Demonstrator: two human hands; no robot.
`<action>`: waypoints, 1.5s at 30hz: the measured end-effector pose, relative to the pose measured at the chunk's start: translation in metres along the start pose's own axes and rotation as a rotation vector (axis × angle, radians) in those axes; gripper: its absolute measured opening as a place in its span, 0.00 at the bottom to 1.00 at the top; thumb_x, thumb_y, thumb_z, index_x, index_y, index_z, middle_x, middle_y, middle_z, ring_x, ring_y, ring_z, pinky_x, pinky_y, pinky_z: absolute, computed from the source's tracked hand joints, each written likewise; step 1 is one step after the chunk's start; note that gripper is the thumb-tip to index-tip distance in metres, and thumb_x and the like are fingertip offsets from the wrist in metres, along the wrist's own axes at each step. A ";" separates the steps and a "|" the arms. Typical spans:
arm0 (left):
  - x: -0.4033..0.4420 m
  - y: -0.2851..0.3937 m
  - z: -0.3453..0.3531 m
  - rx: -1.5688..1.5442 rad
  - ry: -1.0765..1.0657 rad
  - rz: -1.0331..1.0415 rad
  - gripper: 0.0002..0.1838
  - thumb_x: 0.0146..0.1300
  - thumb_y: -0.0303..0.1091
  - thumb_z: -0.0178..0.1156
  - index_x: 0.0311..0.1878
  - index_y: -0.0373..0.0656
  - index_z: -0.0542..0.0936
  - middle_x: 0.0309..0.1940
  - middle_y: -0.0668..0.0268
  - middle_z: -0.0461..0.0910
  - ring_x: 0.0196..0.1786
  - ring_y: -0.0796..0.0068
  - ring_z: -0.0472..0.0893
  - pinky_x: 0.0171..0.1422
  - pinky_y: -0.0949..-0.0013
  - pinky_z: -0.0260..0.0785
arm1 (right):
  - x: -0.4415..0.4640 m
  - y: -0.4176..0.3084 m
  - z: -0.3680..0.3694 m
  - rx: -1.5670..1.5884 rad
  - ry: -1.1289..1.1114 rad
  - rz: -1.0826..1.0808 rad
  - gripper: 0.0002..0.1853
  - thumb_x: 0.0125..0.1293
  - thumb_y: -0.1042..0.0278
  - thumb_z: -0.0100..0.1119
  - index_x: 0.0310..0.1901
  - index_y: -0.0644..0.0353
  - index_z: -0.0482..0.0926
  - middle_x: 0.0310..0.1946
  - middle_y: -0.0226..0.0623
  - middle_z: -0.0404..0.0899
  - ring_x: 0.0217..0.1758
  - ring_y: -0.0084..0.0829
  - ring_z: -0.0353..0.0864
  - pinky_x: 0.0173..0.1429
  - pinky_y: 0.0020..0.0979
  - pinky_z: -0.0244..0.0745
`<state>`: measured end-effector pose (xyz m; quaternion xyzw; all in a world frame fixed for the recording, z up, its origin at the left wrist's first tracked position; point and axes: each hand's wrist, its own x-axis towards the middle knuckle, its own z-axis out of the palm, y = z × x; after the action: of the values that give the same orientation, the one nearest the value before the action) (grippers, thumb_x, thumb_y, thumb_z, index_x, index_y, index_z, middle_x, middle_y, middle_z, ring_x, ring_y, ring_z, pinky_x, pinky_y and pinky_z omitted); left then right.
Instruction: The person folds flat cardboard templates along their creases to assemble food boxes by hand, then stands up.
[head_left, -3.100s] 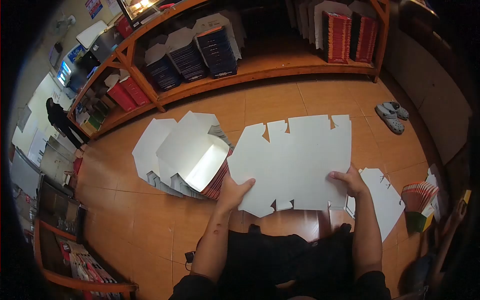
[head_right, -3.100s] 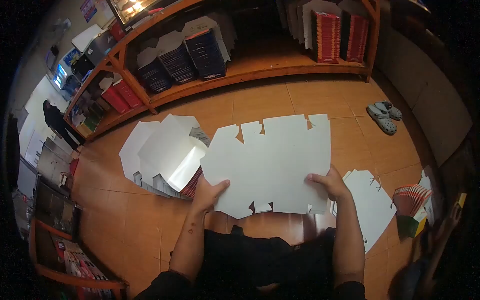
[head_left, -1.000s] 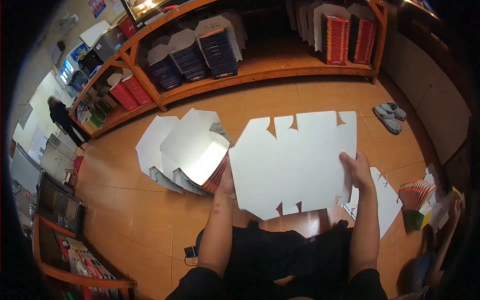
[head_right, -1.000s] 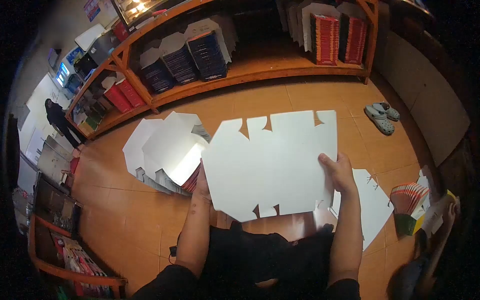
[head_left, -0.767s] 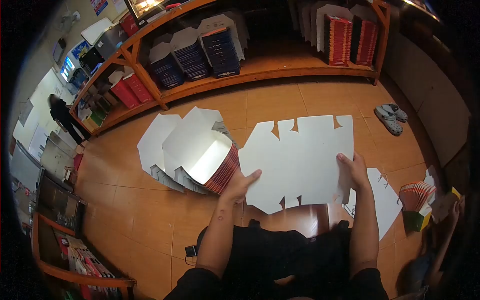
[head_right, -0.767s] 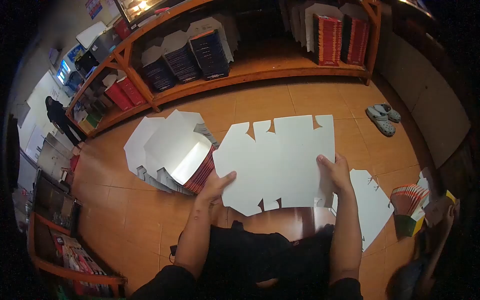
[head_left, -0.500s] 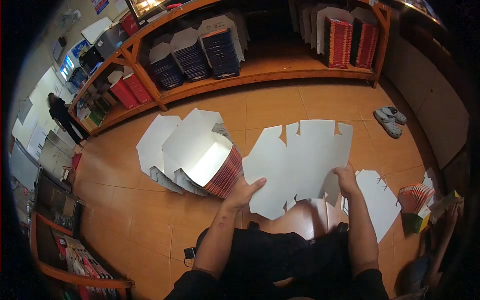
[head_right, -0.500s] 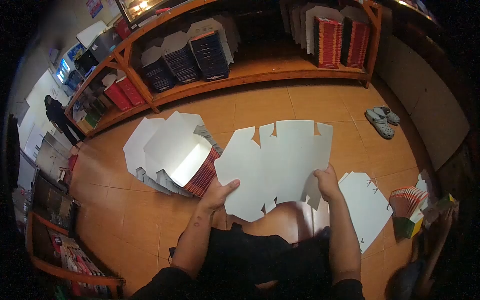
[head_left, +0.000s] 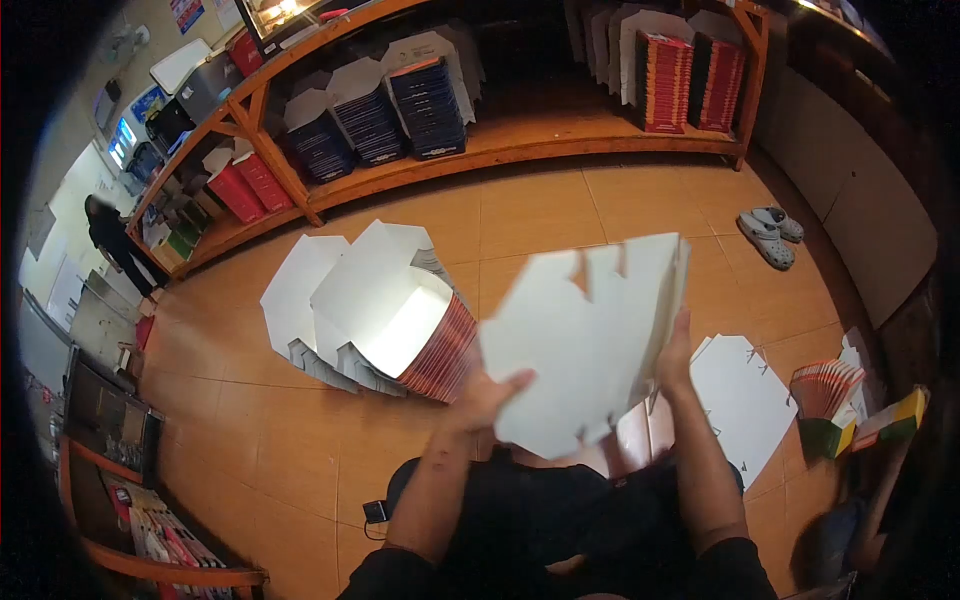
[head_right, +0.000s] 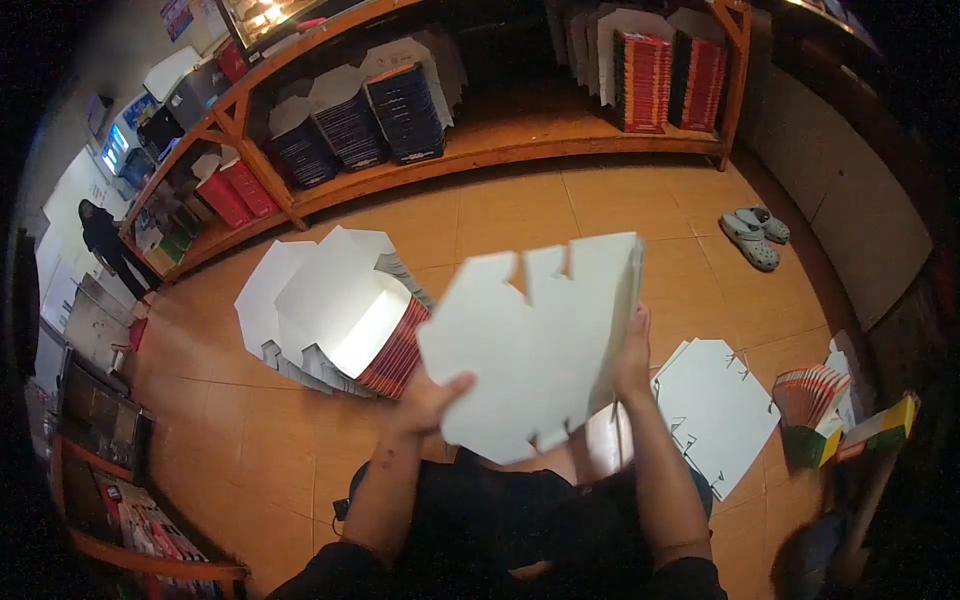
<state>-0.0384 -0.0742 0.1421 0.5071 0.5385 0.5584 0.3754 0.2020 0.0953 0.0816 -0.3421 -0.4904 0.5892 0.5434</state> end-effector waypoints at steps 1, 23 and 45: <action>0.002 0.007 -0.011 -0.128 0.052 -0.119 0.28 0.63 0.32 0.63 0.64 0.33 0.66 0.56 0.54 0.74 0.57 0.65 0.76 0.59 0.61 0.71 | 0.003 -0.008 -0.010 0.171 -0.122 0.174 0.35 0.74 0.38 0.36 0.67 0.61 0.63 0.63 0.42 0.68 0.64 0.33 0.67 0.69 0.37 0.61; -0.002 -0.022 0.042 -0.173 -0.087 -0.196 0.26 0.64 0.33 0.63 0.62 0.35 0.68 0.54 0.59 0.77 0.56 0.69 0.76 0.60 0.64 0.68 | -0.044 0.031 0.042 0.186 -0.276 0.012 0.41 0.70 0.35 0.43 0.72 0.58 0.50 0.66 0.42 0.63 0.65 0.35 0.68 0.69 0.44 0.65; -0.021 -0.020 0.052 -0.289 0.025 -0.115 0.18 0.68 0.29 0.52 0.59 0.36 0.70 0.52 0.60 0.78 0.52 0.68 0.79 0.58 0.62 0.73 | -0.058 0.005 0.034 0.136 -0.400 -0.090 0.42 0.68 0.30 0.40 0.69 0.63 0.56 0.60 0.39 0.69 0.62 0.32 0.69 0.67 0.34 0.63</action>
<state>0.0134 -0.0801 0.1143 0.4091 0.4855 0.6140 0.4690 0.1784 0.0320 0.0787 -0.1585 -0.5623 0.6521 0.4831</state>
